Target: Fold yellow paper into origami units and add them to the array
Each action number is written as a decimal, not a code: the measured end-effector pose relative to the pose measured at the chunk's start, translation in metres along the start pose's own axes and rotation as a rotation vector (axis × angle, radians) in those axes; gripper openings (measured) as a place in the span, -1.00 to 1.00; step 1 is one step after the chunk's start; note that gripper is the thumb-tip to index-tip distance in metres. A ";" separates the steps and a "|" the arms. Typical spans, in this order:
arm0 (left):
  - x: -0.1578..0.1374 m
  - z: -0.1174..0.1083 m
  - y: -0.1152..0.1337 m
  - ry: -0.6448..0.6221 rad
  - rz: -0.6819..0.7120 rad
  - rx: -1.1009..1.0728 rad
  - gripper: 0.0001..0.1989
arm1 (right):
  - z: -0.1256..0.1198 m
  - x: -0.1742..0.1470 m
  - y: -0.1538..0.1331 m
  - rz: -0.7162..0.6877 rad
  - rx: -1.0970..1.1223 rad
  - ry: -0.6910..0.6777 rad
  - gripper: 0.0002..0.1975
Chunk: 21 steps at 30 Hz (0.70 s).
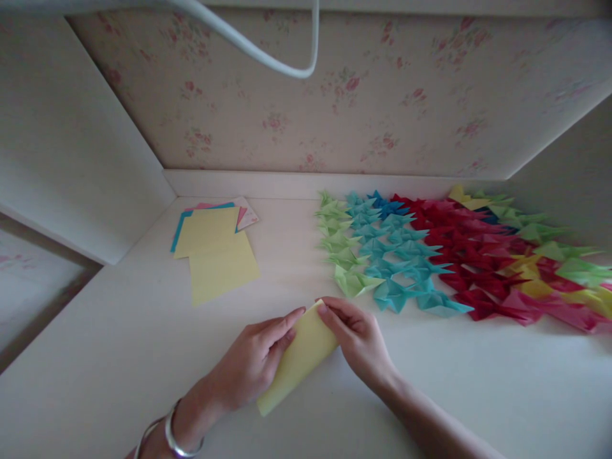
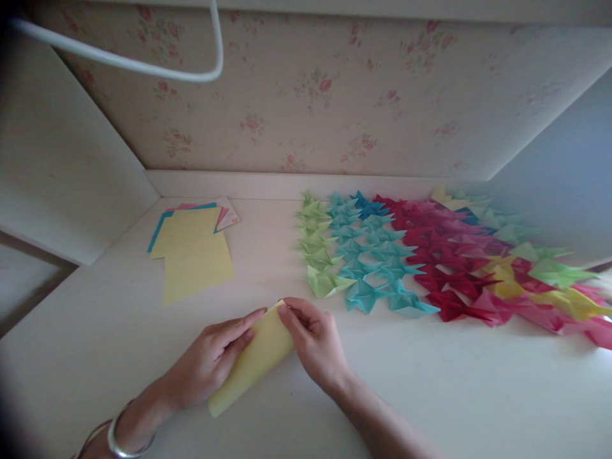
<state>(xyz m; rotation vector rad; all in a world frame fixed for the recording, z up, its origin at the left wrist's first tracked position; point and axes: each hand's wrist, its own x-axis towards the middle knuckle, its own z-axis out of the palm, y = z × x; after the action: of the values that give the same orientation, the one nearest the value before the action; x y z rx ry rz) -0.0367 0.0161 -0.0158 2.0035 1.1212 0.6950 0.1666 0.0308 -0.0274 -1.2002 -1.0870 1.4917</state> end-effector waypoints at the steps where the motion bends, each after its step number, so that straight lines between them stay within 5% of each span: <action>1: 0.000 0.000 0.001 -0.013 -0.006 -0.008 -0.58 | 0.000 0.000 0.000 0.001 -0.013 0.002 -0.72; 21: 0.001 0.000 0.004 -0.038 -0.044 -0.013 -0.59 | -0.001 -0.002 -0.002 -0.023 -0.078 0.033 -0.74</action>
<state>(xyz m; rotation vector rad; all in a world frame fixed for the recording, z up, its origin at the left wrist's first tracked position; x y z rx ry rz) -0.0348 0.0160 -0.0125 1.9670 1.1323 0.6370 0.1681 0.0296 -0.0256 -1.2573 -1.1419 1.4187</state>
